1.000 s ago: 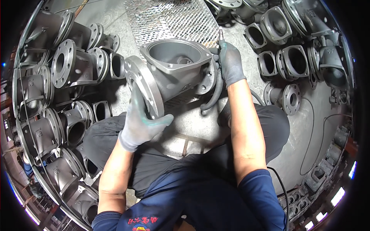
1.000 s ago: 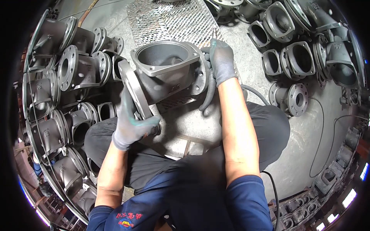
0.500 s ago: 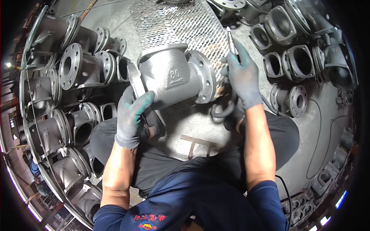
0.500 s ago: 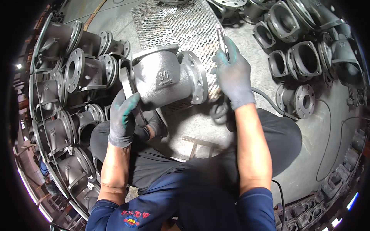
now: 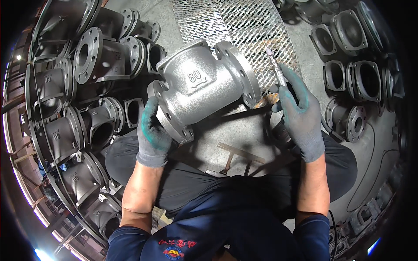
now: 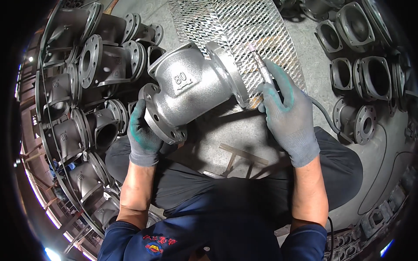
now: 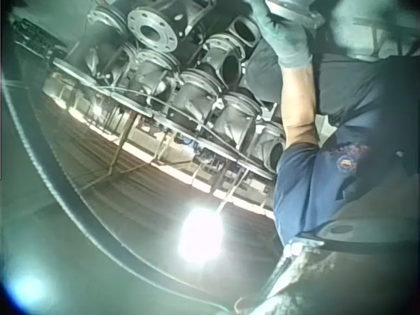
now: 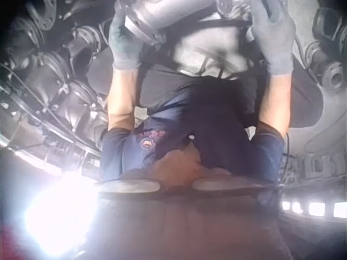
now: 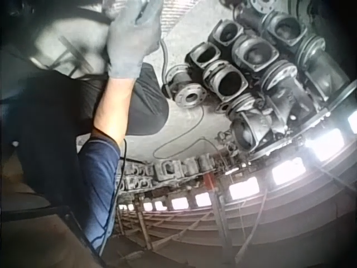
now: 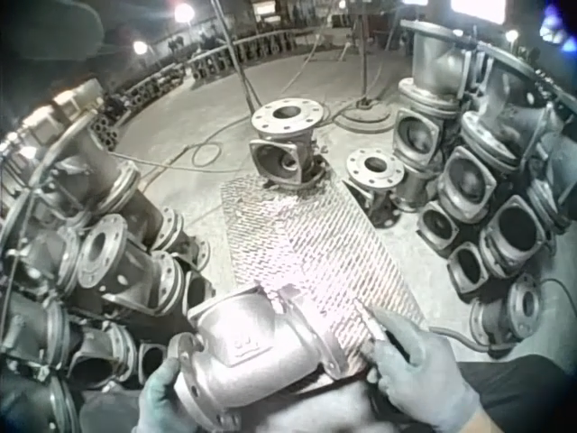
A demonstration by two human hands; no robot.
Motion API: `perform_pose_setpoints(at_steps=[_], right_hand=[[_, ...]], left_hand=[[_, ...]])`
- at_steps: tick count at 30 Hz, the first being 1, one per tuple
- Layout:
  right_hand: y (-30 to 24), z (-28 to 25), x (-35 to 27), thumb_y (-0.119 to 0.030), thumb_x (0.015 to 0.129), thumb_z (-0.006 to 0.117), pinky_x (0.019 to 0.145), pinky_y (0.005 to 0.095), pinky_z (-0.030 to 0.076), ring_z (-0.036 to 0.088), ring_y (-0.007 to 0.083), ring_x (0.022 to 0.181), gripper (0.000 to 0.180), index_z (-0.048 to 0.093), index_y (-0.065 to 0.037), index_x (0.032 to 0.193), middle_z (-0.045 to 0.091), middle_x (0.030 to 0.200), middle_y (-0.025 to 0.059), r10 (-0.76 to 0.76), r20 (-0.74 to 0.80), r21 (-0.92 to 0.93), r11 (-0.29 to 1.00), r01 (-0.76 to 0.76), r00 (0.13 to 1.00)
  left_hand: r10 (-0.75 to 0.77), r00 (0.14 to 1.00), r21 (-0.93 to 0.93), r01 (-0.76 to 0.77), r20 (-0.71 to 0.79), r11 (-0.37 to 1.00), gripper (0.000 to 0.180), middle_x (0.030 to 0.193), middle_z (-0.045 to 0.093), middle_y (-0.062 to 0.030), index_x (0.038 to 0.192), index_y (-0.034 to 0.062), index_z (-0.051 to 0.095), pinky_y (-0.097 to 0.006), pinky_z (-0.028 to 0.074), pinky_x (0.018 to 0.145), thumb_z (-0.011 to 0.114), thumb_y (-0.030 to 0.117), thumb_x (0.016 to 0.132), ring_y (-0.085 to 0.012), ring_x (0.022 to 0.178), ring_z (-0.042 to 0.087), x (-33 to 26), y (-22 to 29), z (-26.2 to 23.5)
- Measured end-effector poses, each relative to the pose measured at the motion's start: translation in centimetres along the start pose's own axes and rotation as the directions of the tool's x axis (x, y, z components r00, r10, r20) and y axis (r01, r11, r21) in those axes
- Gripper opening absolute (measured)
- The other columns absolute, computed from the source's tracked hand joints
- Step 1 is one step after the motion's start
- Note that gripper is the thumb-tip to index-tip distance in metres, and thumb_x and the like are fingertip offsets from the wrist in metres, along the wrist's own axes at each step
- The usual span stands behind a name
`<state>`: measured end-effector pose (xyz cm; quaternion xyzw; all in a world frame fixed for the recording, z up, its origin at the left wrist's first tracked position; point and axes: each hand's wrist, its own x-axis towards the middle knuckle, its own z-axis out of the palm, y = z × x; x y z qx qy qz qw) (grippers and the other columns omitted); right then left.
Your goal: The person holds a metal casting and uses a die grinder to smooth the internal and external surfaces. They rotate the casting several times to reach different areas, including the inner bore and the outer flange, before setting it aside and picking up another one.
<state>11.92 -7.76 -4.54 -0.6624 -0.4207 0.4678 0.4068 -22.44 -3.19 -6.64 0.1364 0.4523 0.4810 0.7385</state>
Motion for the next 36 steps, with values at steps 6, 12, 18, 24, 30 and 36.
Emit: perform_pose_setpoints(at_steps=[6,12,18,24,30,36], right_hand=[[0.5,-0.8,-0.1,-0.008,0.108,0.063,0.086,0.0288,0.058,0.069,0.0107,0.093,0.052,0.057,-0.001,0.159,0.077,0.122,0.014,0.023,-0.06,-0.029,0.999,-0.025,0.998],[-0.5,-0.7,-0.4,-0.006,0.111,0.058,0.063,0.0209,0.05,0.062,0.0051,0.081,0.055,0.051,-0.005,0.165,0.077,0.12,0.0125,0.112,-0.048,0.065,0.992,-0.109,0.993],[1.3,-2.2,-0.2,-0.005,0.109,0.062,0.076,0.0243,0.055,0.065,0.0053,0.087,0.053,0.054,0.001,0.161,0.077,0.125,0.0144,-0.013,-0.086,-0.185,0.983,-0.003,0.996],[1.3,-2.4,-0.3,-0.009,0.111,0.061,0.066,0.0232,0.052,0.062,0.0043,0.078,0.049,0.057,-0.002,0.16,0.079,0.112,0.0098,0.03,-0.121,-0.007,0.999,-0.031,0.992],[1.6,-2.6,-0.4,-0.008,0.11,0.059,0.064,0.025,0.054,0.065,0.0059,0.075,0.052,0.055,-0.006,0.162,0.079,0.11,0.0105,0.036,-0.139,-0.001,0.999,-0.036,0.99],[1.8,-2.4,-0.1,-0.009,0.109,0.057,0.072,0.0273,0.059,0.073,0.0094,0.077,0.05,0.059,-0.004,0.159,0.081,0.109,0.0133,-0.025,-0.112,-0.074,0.997,0.016,0.993]], left_hand=[[0.234,0.971,0.584,-0.211,0.037,0.784,0.048,0.149,0.067,-0.0152,0.155,0.0035,0.059,-0.049,0.05,0.12,0.054,0.033,0.118,-0.0298,0.138,0.064,0.6,-0.6,-1.1],[0.401,0.795,0.844,-0.529,0.455,0.091,0.051,0.154,0.064,-0.0174,0.16,-0.0027,0.051,-0.044,0.055,0.119,0.06,-0.005,0.11,-0.0272,0.141,0.063,0.0,-1.0,-2.8],[0.343,0.82,0.759,-0.562,0.458,0.33,0.059,0.157,0.059,-0.0205,0.159,-0.0075,0.047,-0.045,0.056,0.119,0.062,-0.018,0.103,-0.0292,0.141,0.063,-0.2,-1.7,-0.7],[0.389,0.819,0.688,-0.568,0.422,0.451,0.042,0.156,0.062,-0.0231,0.155,-0.0065,0.055,-0.052,0.048,0.127,0.052,0.001,0.114,-0.0332,0.146,0.059,1.0,-1.3,3.0],[0.154,0.968,-0.042,-0.149,0.201,0.988,0.052,0.148,0.069,-0.0148,0.152,-0.0026,0.061,-0.036,0.058,0.116,0.062,-0.018,0.102,-0.0213,0.134,0.069,2.1,0.3,7.4],[0.535,0.635,0.748,-0.663,0.558,0.007,0.054,0.139,0.075,-0.0176,0.146,0.0013,0.069,-0.035,0.059,0.111,0.067,-0.017,0.095,-0.024,0.125,0.075,3.0,0.8,8.8]])
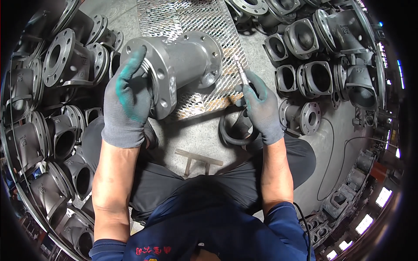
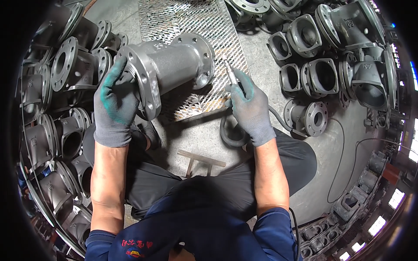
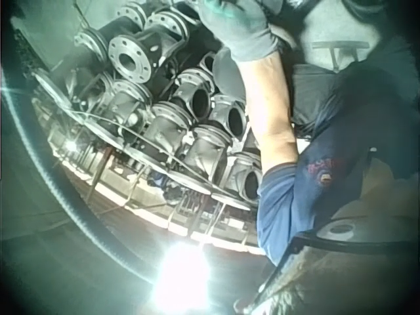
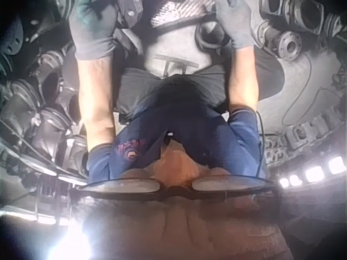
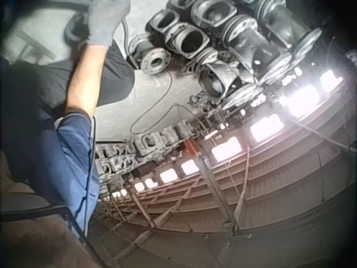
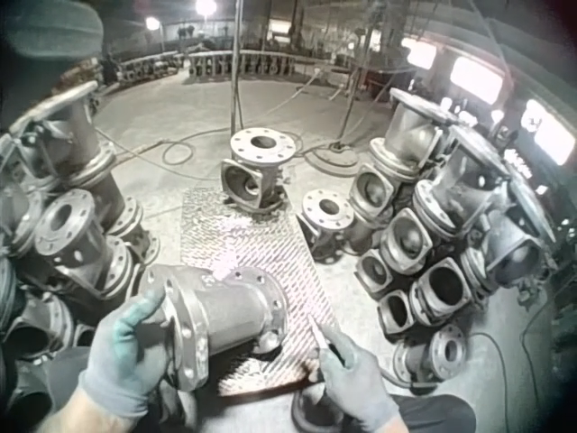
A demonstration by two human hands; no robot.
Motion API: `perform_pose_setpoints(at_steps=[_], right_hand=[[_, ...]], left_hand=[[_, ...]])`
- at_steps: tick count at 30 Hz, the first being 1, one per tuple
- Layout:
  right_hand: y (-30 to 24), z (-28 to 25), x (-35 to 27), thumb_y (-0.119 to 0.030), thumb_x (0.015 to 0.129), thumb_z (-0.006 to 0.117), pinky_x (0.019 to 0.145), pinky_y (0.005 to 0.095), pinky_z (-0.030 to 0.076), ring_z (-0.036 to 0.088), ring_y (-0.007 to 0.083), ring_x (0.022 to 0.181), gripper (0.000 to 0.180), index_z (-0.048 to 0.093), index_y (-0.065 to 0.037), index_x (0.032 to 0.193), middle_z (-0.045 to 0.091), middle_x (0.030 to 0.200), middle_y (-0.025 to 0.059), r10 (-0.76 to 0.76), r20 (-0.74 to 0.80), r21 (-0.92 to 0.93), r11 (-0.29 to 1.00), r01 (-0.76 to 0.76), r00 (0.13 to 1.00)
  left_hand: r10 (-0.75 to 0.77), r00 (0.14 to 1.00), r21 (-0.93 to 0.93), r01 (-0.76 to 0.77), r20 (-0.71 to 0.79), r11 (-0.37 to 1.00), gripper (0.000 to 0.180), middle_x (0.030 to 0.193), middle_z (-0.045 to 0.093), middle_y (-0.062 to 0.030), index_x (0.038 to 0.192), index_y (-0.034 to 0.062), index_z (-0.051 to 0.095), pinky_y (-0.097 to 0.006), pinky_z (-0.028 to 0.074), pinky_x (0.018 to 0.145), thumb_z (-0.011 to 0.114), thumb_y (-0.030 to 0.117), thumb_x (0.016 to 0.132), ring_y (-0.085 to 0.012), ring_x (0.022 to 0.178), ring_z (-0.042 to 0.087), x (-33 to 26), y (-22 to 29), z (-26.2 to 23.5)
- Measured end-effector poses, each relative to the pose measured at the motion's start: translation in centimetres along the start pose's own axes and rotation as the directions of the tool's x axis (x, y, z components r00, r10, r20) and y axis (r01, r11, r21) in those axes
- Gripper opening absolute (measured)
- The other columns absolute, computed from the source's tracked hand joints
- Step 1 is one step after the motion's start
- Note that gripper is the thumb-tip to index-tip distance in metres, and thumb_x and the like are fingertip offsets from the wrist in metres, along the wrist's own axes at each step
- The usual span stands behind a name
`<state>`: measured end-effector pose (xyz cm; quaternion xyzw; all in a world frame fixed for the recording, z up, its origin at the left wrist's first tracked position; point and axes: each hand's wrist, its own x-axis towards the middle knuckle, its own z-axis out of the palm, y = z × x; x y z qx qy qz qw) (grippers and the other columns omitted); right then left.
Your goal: The person holds a metal casting and uses a die grinder to smooth the internal and external surfaces. They rotate the casting several times to reach different areas, including the inner bore and the outer flange, before setting it aside and picking up another one.
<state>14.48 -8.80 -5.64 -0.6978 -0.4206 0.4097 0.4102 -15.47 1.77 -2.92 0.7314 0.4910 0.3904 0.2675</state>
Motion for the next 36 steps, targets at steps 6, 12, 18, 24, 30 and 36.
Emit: perform_pose_setpoints(at_steps=[6,12,18,24,30,36], right_hand=[[2.0,-0.2,1.5,-0.014,0.105,0.062,0.093,0.0368,0.062,0.08,0.0269,0.098,0.047,0.066,-0.002,0.15,0.08,0.122,0.0231,0.052,0.045,-0.226,0.973,-0.041,0.998],[4.9,1.3,3.8,-0.012,0.107,0.06,0.083,0.0306,0.059,0.071,0.0144,0.089,0.045,0.066,0.001,0.15,0.078,0.111,0.0128,-0.074,0.076,-0.309,0.946,0.094,0.994],[3.5,1.5,5.6,-0.012,0.106,0.06,0.076,0.0325,0.061,0.074,0.015,0.079,0.044,0.068,-0.001,0.148,0.079,0.1,0.0119,-0.019,0.122,-0.41,0.909,0.068,0.992],[2.0,1.5,5.6,-0.019,0.102,0.063,0.106,0.0463,0.058,0.074,0.0433,0.119,0.041,0.073,-0.006,0.14,0.077,0.127,0.025,0.062,0.125,-0.458,0.889,0.002,0.99],[3.3,1.8,4.4,-0.016,0.104,0.061,0.098,0.0386,0.06,0.079,0.0286,0.104,0.045,0.069,-0.002,0.147,0.081,0.119,0.0229,0.021,0.125,-0.494,0.868,0.044,0.992],[2.8,3.3,3.6,-0.013,0.107,0.059,0.078,0.0349,0.063,0.079,0.0187,0.083,0.047,0.063,-0.003,0.153,0.081,0.108,0.0159,0.087,0.119,-0.431,0.902,-0.027,0.989]], left_hand=[[-0.454,0.866,-0.239,0.495,0.207,0.835,0.071,0.123,0.076,-0.0147,0.143,-0.0164,0.054,-0.032,0.059,0.092,0.089,0.018,0.093,-0.0159,0.106,0.073,1.9,3.4,3.1],[-0.284,0.955,-0.047,0.289,0.087,0.956,0.082,0.116,0.075,-0.0251,0.133,-0.014,0.054,-0.041,0.06,0.093,0.098,0.034,0.082,-0.0292,0.105,0.074,1.0,3.8,4.6],[-0.317,0.941,-0.037,0.324,0.122,0.945,0.089,0.119,0.074,-0.0271,0.138,-0.0175,0.051,-0.043,0.058,0.098,0.098,0.033,0.082,-0.0306,0.109,0.074,0.5,4.1,4.4],[-0.22,0.973,-0.039,0.223,0.067,0.974,0.099,0.119,0.073,-0.0283,0.146,-0.0223,0.045,-0.042,0.058,0.099,0.098,0.033,0.083,-0.0305,0.11,0.074,0.1,3.2,4.6],[-0.258,0.961,-0.05,0.264,0.095,0.963,0.08,0.109,0.074,-0.0226,0.131,-0.0133,0.052,-0.04,0.061,0.087,0.097,0.033,0.085,-0.0239,0.097,0.074,0.4,3.2,4.4],[-0.267,0.96,-0.111,0.275,0.082,0.955,0.068,0.102,0.074,-0.0134,0.127,-0.0105,0.055,-0.031,0.059,0.07,0.097,0.023,0.086,-0.0129,0.08,0.069,-0.1,3.0,4.6]])
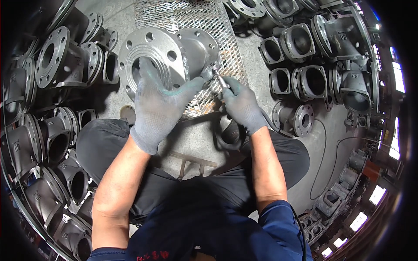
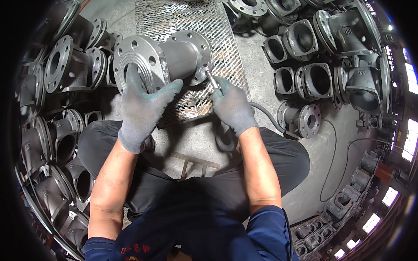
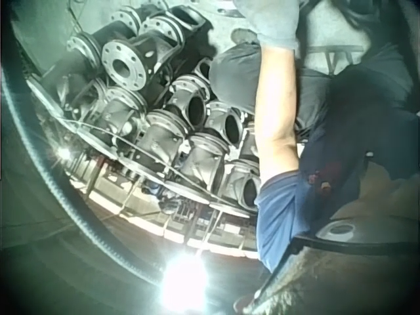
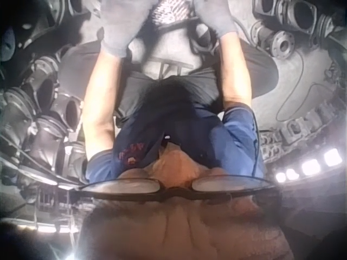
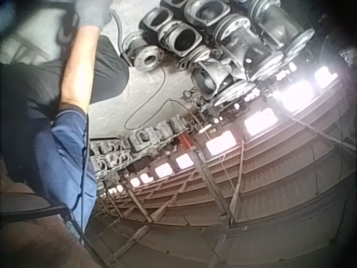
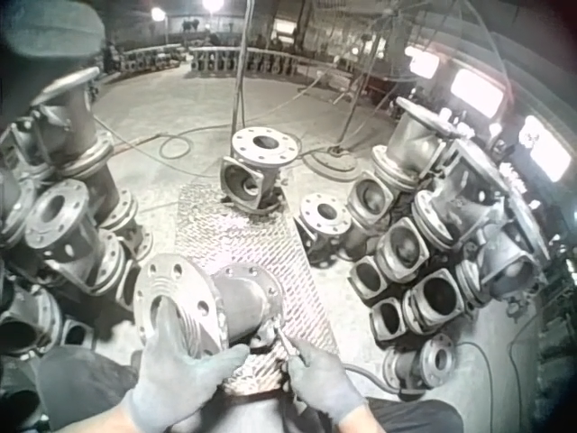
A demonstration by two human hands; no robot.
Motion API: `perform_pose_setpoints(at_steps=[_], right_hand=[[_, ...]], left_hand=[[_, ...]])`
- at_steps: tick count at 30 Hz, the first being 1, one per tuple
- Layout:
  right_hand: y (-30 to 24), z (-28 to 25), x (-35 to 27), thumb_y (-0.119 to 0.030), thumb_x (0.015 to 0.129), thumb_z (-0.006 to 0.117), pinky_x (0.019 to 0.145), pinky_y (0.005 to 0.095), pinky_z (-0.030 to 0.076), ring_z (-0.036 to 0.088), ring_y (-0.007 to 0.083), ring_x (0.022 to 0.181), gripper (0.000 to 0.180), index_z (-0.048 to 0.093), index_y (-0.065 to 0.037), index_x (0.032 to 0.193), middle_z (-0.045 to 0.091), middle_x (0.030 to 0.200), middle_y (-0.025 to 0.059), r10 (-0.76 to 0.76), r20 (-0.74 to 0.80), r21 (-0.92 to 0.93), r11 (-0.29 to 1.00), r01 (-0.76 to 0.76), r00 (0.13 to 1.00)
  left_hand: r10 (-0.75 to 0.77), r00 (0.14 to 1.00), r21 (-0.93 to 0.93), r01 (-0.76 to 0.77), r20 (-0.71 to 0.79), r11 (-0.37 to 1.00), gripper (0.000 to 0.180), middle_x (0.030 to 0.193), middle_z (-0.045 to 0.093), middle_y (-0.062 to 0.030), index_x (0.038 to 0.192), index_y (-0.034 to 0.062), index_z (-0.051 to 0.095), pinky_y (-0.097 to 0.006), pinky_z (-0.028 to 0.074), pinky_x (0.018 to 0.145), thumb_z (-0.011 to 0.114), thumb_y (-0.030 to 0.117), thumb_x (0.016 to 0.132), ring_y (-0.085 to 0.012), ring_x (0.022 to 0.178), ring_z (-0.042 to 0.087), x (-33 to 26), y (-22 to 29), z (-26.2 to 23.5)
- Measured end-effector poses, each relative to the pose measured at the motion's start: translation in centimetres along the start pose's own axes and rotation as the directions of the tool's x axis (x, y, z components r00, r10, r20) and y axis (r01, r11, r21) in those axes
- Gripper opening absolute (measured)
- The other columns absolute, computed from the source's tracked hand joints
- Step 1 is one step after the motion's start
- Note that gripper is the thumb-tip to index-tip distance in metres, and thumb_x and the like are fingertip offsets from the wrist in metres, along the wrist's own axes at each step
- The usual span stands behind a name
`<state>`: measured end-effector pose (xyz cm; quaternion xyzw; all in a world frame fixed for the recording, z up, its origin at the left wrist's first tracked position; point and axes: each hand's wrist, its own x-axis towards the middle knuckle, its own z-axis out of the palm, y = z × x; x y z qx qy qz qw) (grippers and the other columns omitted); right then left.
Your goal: The person holds a metal casting and uses a die grinder to smooth the internal and external surfaces. They rotate the casting several times to reach different areas, including the inner bore and the outer flange, before setting it aside and picking up another one.
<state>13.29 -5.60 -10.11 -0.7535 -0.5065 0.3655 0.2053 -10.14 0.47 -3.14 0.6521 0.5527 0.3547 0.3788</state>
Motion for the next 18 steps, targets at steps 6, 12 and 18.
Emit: perform_pose_setpoints(at_steps=[6,12,18], right_hand=[[0.1,1.8,1.1,-0.011,0.11,0.054,0.057,0.0313,0.06,0.076,0.0155,0.067,0.055,0.051,-0.007,0.165,0.079,0.1,0.0113,0.029,0.008,0.176,0.984,-0.03,1.0],[-5.6,1.3,1.0,-0.011,0.11,0.049,0.048,0.0294,0.057,0.074,0.0167,0.064,0.058,0.045,-0.004,0.168,0.08,0.103,0.0134,0.221,0.126,0.488,0.835,-0.254,0.967],[-5.7,1.2,1.7,-0.018,0.115,0.051,0.045,0.028,0.054,0.073,0.0172,0.066,0.054,0.046,-0.003,0.166,0.079,0.106,0.0158,0.294,0.159,0.597,0.731,-0.329,0.942]], left_hand=[[-0.093,0.988,-0.156,0.111,0.122,0.982,0.079,0.117,0.072,-0.0245,0.127,-0.0152,0.051,-0.044,0.06,0.09,0.101,0.027,0.082,-0.0261,0.105,0.073,-1.4,-0.6,0.0],[-0.199,0.98,-0.202,0.194,-0.004,0.96,0.073,0.112,0.069,-0.0212,0.119,-0.0128,0.052,-0.042,0.058,0.09,0.101,0.027,0.083,-0.0268,0.1,0.069,-2.3,0.0,0.3],[-0.159,0.987,-0.217,0.157,0.005,0.964,0.068,0.104,0.068,-0.0193,0.115,-0.011,0.053,-0.041,0.057,0.086,0.101,0.024,0.083,-0.0247,0.095,0.068,-2.7,0.5,0.9]])
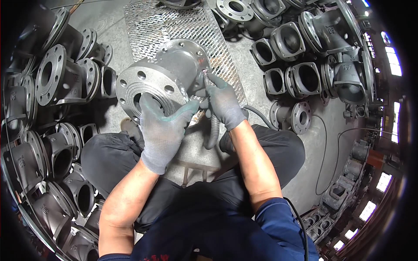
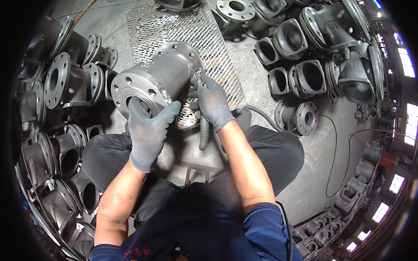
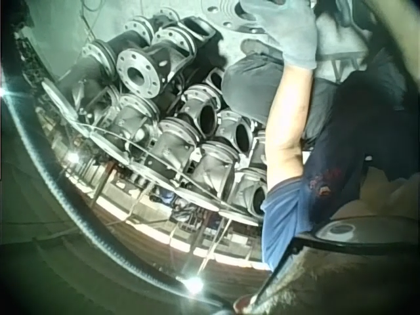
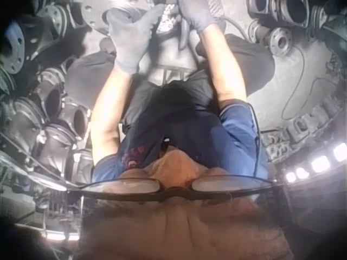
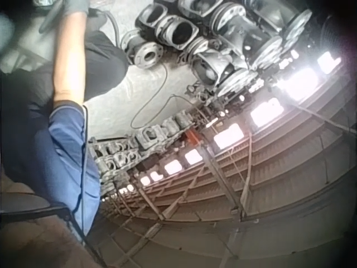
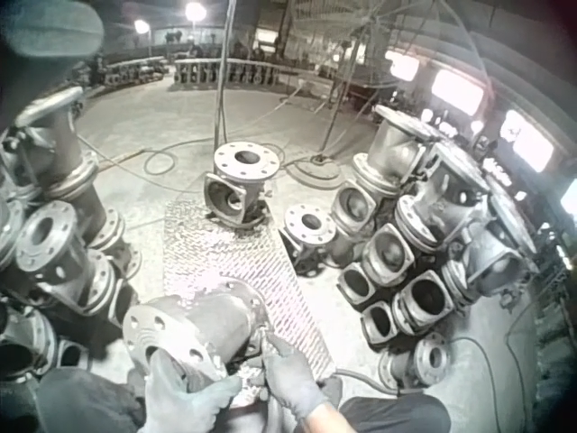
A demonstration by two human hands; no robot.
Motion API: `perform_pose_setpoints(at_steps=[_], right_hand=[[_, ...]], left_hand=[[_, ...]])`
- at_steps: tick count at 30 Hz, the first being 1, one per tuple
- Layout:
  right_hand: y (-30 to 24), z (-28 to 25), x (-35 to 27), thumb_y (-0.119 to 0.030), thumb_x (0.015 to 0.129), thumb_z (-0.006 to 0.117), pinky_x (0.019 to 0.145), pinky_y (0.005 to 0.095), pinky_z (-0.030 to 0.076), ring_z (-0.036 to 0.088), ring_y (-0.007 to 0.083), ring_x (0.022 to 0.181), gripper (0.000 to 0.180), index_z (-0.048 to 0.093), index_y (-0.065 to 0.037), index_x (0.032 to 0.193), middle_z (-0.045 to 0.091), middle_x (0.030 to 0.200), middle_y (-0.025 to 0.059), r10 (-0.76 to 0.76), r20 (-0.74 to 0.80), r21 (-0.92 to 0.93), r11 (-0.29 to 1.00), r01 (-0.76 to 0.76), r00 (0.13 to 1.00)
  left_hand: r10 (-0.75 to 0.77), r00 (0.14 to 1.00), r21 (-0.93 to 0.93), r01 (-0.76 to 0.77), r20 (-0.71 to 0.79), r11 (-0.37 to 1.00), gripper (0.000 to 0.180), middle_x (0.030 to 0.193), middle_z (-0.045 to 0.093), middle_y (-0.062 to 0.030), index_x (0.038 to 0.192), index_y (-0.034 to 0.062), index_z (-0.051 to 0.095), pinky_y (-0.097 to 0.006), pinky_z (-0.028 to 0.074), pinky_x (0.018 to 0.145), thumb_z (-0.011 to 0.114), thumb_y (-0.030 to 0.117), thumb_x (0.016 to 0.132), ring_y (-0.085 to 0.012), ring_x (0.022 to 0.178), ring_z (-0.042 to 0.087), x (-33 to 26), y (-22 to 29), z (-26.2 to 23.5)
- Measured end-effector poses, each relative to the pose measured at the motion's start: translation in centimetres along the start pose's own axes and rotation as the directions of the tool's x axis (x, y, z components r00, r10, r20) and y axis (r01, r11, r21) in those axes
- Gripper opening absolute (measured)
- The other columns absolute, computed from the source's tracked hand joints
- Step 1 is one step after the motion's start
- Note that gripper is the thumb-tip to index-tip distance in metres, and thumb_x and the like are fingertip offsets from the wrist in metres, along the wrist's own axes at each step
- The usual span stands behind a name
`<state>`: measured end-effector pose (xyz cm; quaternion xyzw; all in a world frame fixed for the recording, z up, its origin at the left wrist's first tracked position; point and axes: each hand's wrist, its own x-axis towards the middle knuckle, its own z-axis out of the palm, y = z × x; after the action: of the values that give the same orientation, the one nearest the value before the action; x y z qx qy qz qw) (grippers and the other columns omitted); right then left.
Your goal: The person holds a metal casting and uses a die grinder to smooth the internal and external surfaces. They rotate the casting several times to reach different areas, including the inner bore and the outer flange, before setting it aside and picking up another one.
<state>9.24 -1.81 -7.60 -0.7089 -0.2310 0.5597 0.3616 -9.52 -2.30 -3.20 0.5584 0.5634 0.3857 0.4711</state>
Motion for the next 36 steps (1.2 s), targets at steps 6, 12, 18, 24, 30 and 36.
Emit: perform_pose_setpoints(at_steps=[6,12,18,24,30,36], right_hand=[[0.9,1.5,0.2,-0.022,0.118,0.049,0.045,0.0283,0.055,0.074,0.0188,0.069,0.051,0.048,-0.001,0.164,0.077,0.114,0.0212,0.008,0.008,0.206,0.979,-0.009,1.0],[0.8,1.7,0.2,-0.018,0.116,0.047,0.048,0.0317,0.058,0.076,0.022,0.071,0.053,0.045,-0.003,0.167,0.077,0.114,0.0236,0.008,0.002,0.181,0.984,-0.008,1.0],[1.6,1.2,0.8,-0.011,0.11,0.046,0.049,0.033,0.058,0.073,0.0207,0.064,0.059,0.044,-0.006,0.169,0.078,0.108,0.0196,-0.048,0.019,0.121,0.992,0.046,0.999],[3.5,-1.7,0.5,-0.015,0.107,0.052,0.064,0.0344,0.061,0.073,0.0168,0.069,0.062,0.049,-0.01,0.168,0.08,0.102,0.0128,-0.19,0.063,-0.297,0.934,0.2,0.98],[3.6,-4.5,1.3,-0.012,0.106,0.058,0.099,0.0405,0.06,0.08,0.0307,0.107,0.055,0.061,-0.023,0.16,0.082,0.115,0.0183,-0.323,0.087,-0.597,0.74,0.309,0.942],[6.0,-6.3,3.3,-0.01,0.105,0.06,0.105,0.0397,0.059,0.078,0.033,0.116,0.049,0.068,-0.022,0.152,0.078,0.134,0.0167,-0.356,0.167,-0.668,0.645,0.371,0.92]], left_hand=[[0.059,0.998,0.002,-0.059,0.019,0.998,0.067,0.104,0.065,-0.0156,0.113,-0.0122,0.052,-0.039,0.055,0.084,0.101,0.023,0.083,-0.0203,0.094,0.064,0.1,-0.5,0.1],[0.309,0.947,0.298,-0.32,0.084,0.899,0.033,0.107,0.064,-0.0115,0.115,0.0022,0.07,-0.037,0.055,0.084,0.091,0.017,0.094,-0.0217,0.096,0.065,-0.1,-1.6,0.1],[0.003,0.999,0.07,0.0,-0.032,0.998,0.051,0.099,0.065,-0.016,0.109,-0.0098,0.055,-0.039,0.055,0.086,0.091,0.022,0.093,-0.022,0.094,0.065,-0.2,-1.4,0.8],[-0.112,0.994,-0.134,0.113,0.017,0.984,0.037,0.092,0.066,-0.012,0.105,-0.0056,0.053,-0.035,0.056,0.074,0.078,0.022,0.105,-0.017,0.083,0.065,0.0,-2.5,0.3],[0.124,0.992,0.169,-0.116,-0.037,0.979,0.04,0.083,0.058,-0.0097,0.098,-0.0026,0.052,-0.038,0.05,0.067,0.074,0.028,0.11,-0.0155,0.077,0.058,0.6,-4.6,-0.6],[-0.091,0.995,-0.04,0.089,-0.04,0.995,0.043,0.08,0.058,-0.0068,0.098,-0.0029,0.053,-0.033,0.049,0.062,0.074,0.032,0.11,-0.0121,0.072,0.057,0.5,-1.8,0.2]])
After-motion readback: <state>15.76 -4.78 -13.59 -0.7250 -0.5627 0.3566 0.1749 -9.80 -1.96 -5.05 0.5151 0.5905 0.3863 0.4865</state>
